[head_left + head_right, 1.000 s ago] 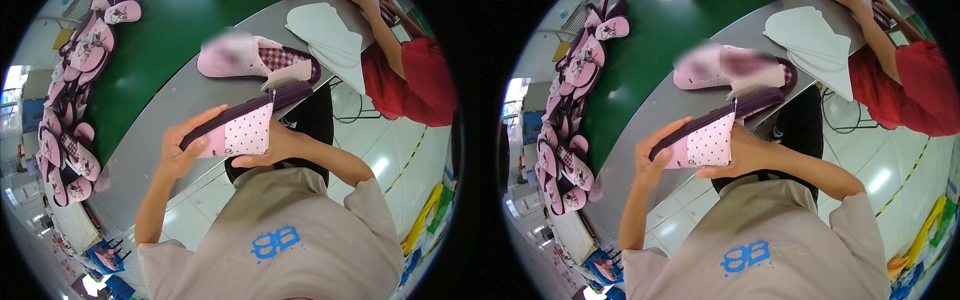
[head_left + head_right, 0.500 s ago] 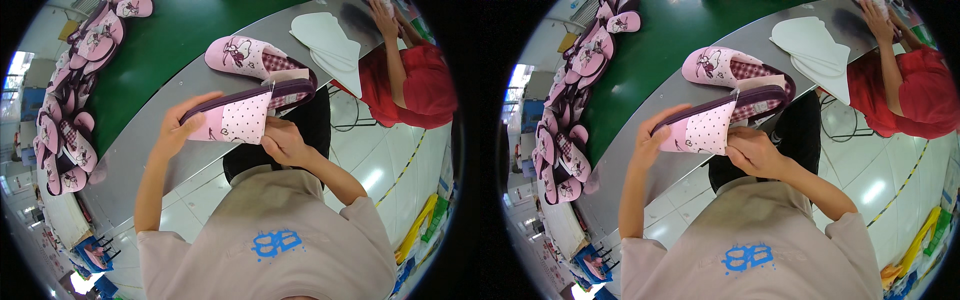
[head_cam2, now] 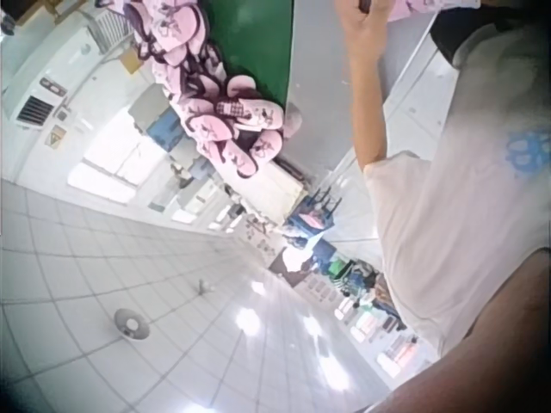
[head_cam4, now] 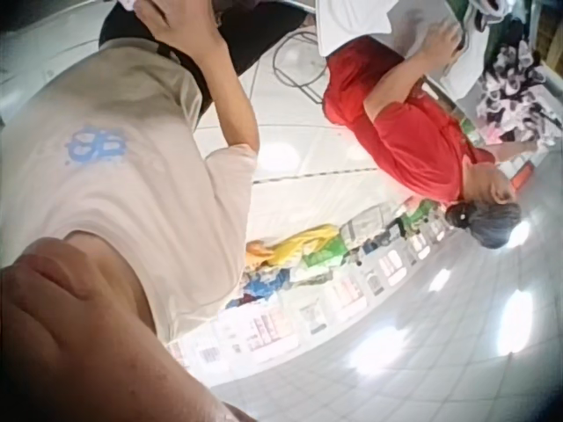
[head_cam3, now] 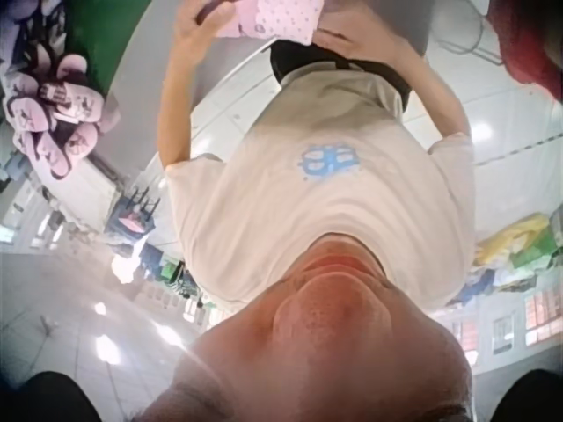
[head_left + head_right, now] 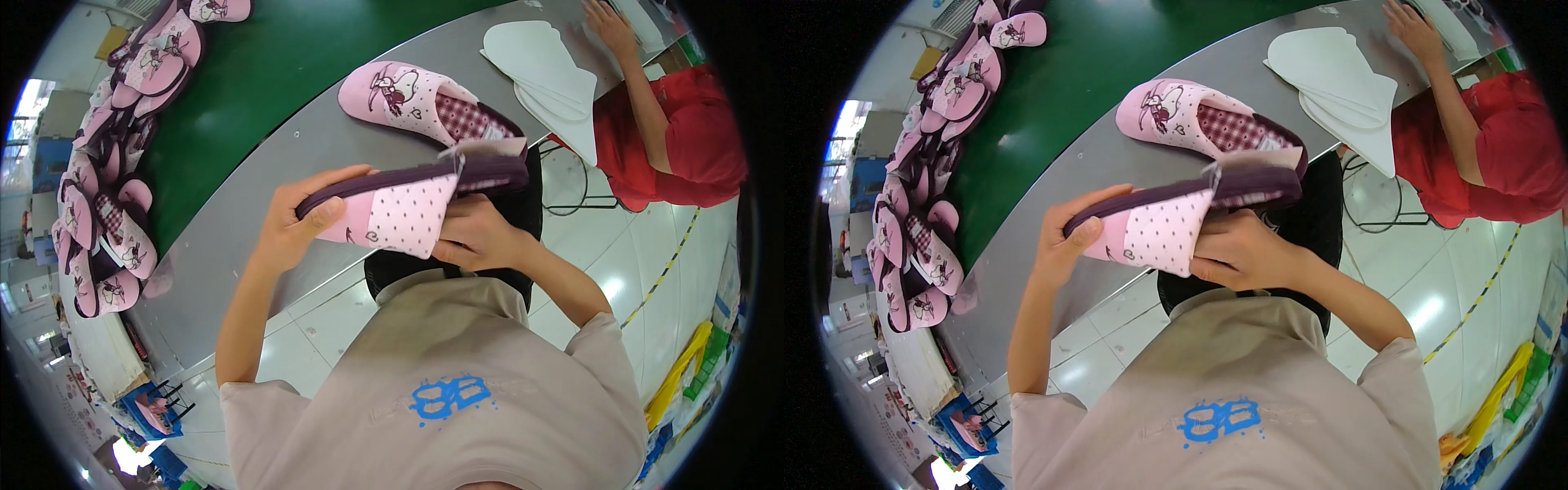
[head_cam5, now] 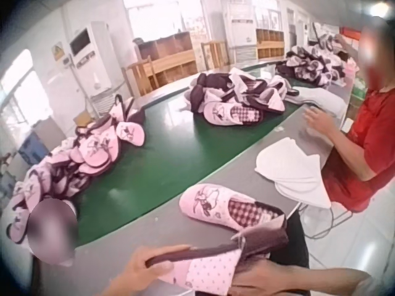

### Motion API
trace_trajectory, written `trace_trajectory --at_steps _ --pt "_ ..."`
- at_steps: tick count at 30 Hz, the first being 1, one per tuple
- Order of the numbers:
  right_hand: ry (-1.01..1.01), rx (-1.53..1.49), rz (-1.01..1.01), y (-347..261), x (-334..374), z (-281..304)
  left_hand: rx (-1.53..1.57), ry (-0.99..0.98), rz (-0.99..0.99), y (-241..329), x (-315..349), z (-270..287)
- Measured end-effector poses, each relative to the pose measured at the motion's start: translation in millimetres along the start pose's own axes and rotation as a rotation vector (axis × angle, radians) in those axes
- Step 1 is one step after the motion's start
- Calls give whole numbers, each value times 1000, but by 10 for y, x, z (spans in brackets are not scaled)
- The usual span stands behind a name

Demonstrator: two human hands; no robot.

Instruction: The person inserts white paper inserts into pink slippers on a green table. They handle each slipper one at a time, place the insert inside, and set the slipper aside. Another person works nearby on similar items.

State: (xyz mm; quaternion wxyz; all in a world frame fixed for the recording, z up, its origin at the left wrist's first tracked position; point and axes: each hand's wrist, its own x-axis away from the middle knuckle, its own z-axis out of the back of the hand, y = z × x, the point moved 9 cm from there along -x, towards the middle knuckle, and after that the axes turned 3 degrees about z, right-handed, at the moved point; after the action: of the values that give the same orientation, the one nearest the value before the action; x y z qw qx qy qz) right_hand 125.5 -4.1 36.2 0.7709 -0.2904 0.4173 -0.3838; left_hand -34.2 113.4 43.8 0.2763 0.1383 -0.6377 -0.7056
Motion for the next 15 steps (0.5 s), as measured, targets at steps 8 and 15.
trace_trajectory --at_steps 8,15 --pt "11 -395 -44 -6 -56 45 -36 165 -7 28 67 -55" --pt "-6 -694 -436 212 -284 -271 -4 87 -40 47 19 -212"
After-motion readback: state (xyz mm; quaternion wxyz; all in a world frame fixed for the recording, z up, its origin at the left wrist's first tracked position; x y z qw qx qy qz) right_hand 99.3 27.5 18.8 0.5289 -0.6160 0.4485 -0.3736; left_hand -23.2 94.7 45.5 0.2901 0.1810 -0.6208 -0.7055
